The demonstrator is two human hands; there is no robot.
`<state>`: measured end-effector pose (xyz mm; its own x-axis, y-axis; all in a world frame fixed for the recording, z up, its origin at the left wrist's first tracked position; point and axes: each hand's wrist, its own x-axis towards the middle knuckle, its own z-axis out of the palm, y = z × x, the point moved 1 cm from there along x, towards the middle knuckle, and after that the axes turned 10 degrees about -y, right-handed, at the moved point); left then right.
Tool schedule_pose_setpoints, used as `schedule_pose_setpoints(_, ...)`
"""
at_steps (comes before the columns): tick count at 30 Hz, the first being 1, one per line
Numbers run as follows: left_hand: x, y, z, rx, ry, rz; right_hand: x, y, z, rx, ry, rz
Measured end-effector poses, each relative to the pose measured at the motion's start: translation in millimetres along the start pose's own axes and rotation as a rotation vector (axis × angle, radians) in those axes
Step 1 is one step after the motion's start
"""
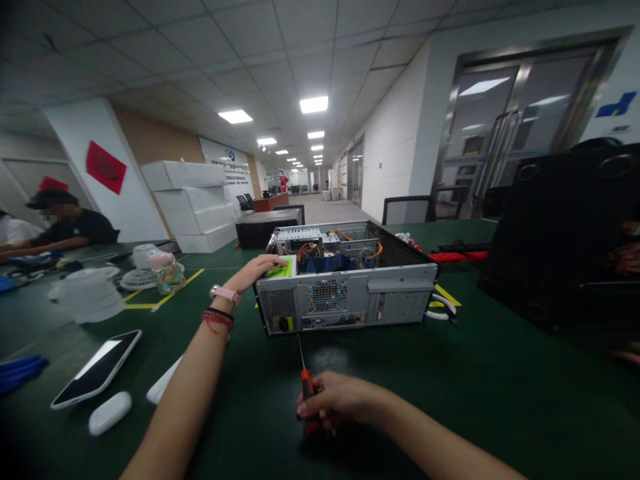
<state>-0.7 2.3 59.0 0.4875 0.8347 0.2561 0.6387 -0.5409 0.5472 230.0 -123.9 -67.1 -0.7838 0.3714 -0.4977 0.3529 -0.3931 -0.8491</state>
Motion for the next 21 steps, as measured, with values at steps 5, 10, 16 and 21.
schedule_pose_setpoints(5,0,4,-0.3,0.001,-0.014,-0.007,2,6,-2,0.14,-0.152,-0.09)
schedule_pose_setpoints(10,-1,4,0.1,-0.016,-0.002,-0.02,1,11,-3,0.18,-0.143,-0.117)
schedule_pose_setpoints(16,-1,1,1.2,-0.042,0.02,-0.035,-2,14,-1,0.224,-0.078,-0.14)
schedule_pose_setpoints(21,-1,-1,1.4,-0.048,0.036,-0.044,-6,12,1,0.308,-0.201,-0.143)
